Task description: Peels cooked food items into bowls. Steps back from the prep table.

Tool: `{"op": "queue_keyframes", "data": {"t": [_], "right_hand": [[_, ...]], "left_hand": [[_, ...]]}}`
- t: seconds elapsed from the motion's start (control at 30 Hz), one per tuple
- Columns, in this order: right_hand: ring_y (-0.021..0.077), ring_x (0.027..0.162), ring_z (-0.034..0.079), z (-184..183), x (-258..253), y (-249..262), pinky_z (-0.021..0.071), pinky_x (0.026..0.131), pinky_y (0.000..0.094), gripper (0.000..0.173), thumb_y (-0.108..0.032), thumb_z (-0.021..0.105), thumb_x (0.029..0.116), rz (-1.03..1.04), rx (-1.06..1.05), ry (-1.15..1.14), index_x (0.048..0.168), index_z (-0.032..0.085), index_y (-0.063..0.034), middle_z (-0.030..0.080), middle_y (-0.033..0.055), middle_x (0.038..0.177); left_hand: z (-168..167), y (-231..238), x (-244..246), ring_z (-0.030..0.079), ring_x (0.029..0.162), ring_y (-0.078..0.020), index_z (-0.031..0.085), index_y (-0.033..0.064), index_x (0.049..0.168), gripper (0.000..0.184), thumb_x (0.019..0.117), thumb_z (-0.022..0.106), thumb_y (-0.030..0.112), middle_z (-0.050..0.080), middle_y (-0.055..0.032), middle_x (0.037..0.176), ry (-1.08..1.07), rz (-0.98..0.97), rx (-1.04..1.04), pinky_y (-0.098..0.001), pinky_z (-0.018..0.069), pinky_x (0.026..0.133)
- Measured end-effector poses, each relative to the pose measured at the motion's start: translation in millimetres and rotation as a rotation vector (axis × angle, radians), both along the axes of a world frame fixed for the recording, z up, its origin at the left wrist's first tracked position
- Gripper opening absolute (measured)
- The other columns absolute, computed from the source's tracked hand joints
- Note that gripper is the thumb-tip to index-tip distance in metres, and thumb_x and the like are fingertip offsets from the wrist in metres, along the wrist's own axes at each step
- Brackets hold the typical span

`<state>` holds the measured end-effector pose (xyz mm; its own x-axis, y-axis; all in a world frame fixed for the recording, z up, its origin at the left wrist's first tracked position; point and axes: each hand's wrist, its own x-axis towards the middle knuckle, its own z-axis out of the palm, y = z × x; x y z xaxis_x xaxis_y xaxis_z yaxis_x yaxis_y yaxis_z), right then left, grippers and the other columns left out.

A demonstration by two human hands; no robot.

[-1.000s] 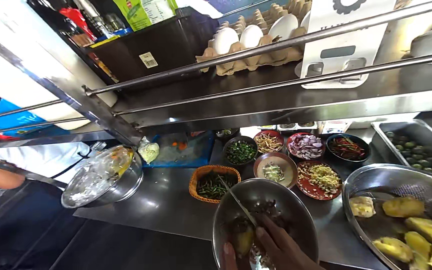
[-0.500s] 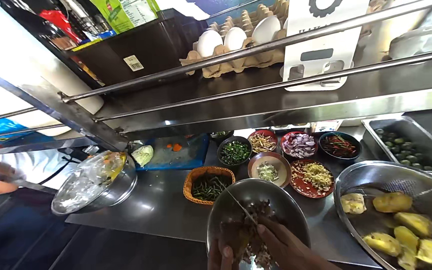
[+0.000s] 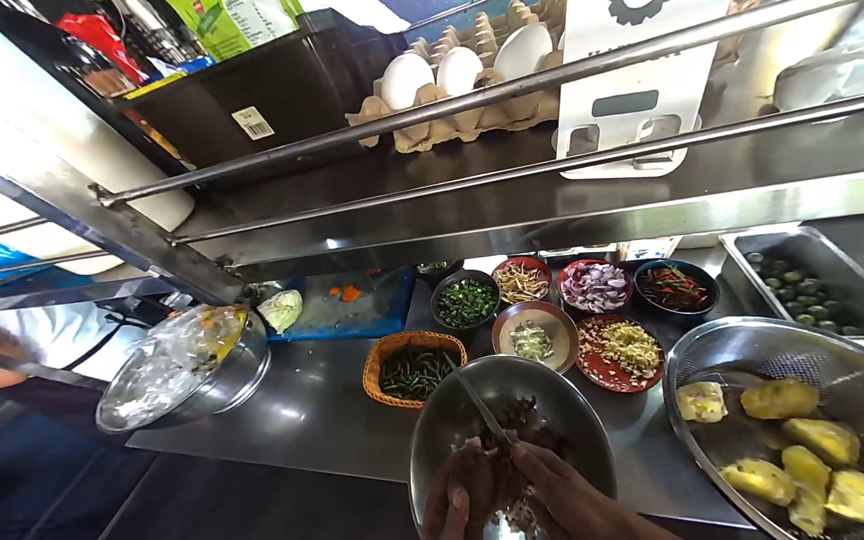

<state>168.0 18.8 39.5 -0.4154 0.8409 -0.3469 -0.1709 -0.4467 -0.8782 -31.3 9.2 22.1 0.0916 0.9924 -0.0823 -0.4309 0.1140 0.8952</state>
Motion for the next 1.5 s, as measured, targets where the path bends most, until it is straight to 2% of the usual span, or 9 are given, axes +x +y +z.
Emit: {"op": "queue_keyframes", "data": {"t": [0.2,0.3,0.47,0.63,0.77,0.9,1.07,1.43,1.5], "right_hand": [[0.0087,0.063,0.056,-7,-5,-10,0.049,0.059,0.0278,0.053,-0.044,0.033,0.111,0.119,0.239,-0.139,0.153,0.044,-0.0139,0.071,0.0066,0.11],[0.0296,0.074,0.069,-3,-1,-7,0.0567,0.073,0.0536,0.065,-0.049,0.037,0.1087,0.258,0.613,-0.439,0.16,0.033,-0.0092,0.069,0.0165,0.089],[0.0364,0.07,0.068,24,0,-3,0.0556,0.068,0.0579,0.081,-0.058,0.041,0.105,0.411,0.682,-0.749,0.166,0.01,-0.0142,0.066,0.0151,0.076],[0.0385,0.072,0.069,27,-1,-1,0.0555,0.069,0.0591,0.074,-0.059,0.039,0.1051,0.404,0.668,-0.85,0.164,0.022,-0.0171,0.067,0.0156,0.078],[0.0305,0.072,0.068,9,-2,6,0.0559,0.066,0.0518,0.052,-0.052,0.038,0.1078,0.19,0.562,-0.668,0.135,0.053,-0.0112,0.065,0.0127,0.081],[0.0203,0.067,0.064,0,16,8,0.0572,0.065,0.043,0.057,-0.05,0.038,0.1082,0.185,0.455,-0.305,0.156,0.038,-0.0193,0.065,0.0105,0.091],[0.0361,0.072,0.068,24,7,-5,0.056,0.069,0.0586,0.081,-0.057,0.042,0.1047,0.429,0.621,-0.683,0.165,0.012,-0.0114,0.066,0.0156,0.079],[0.0381,0.075,0.071,16,-13,-13,0.0567,0.067,0.0583,0.07,-0.059,0.035,0.1059,0.25,0.626,-0.957,0.16,0.033,-0.0154,0.07,0.015,0.082],[0.0364,0.079,0.072,8,-15,-11,0.0572,0.07,0.0576,0.064,-0.054,0.034,0.1074,0.182,0.623,-0.925,0.159,0.038,-0.0177,0.072,0.015,0.09]], "left_hand": [[9,12,12,0.072,0.093,-0.022,0.051,0.004,0.136,0.049,0.112,0.024,0.037,0.07,-0.0121,0.11,0.085,0.179,-0.258,-0.0406,0.0626,0.075],[18,10,19,0.072,0.082,-0.0179,0.057,0.0061,0.121,0.051,0.1116,0.024,0.043,0.073,-0.0084,0.093,-0.03,0.224,-0.399,-0.0365,0.0624,0.07],[18,5,26,0.072,0.08,-0.0163,0.063,0.0042,0.114,0.047,0.1116,0.031,0.039,0.073,-0.0082,0.09,-0.08,0.222,-0.36,-0.0348,0.0618,0.072],[14,0,27,0.07,0.079,-0.0124,0.063,0.0031,0.115,0.042,0.112,0.03,0.029,0.071,-0.0054,0.089,0.004,0.263,-0.288,-0.0311,0.0608,0.073],[16,-3,34,0.071,0.076,-0.0158,0.063,0.0036,0.11,0.047,0.1118,0.026,0.032,0.072,-0.006,0.085,0.079,0.206,-0.38,-0.036,0.0621,0.069],[10,3,28,0.072,0.08,-0.022,0.063,0.0044,0.115,0.055,0.1108,0.025,0.043,0.072,-0.0111,0.09,-0.063,0.131,-0.388,-0.0409,0.0624,0.071],[8,5,30,0.07,0.077,-0.0139,0.065,0.0018,0.113,0.051,0.1117,0.03,0.039,0.071,-0.008,0.088,-0.002,0.19,-0.264,-0.031,0.0608,0.07],[17,9,42,0.068,0.088,-0.0169,0.049,-0.0017,0.132,0.041,0.1127,0.025,0.026,0.066,-0.0119,0.102,0.014,0.341,-0.358,-0.0344,0.0592,0.079],[20,9,50,0.069,0.079,-0.0127,0.054,0.003,0.122,0.041,0.1129,0.025,0.03,0.068,-0.0067,0.092,0.046,0.414,-0.394,-0.0313,0.0605,0.07]]}}
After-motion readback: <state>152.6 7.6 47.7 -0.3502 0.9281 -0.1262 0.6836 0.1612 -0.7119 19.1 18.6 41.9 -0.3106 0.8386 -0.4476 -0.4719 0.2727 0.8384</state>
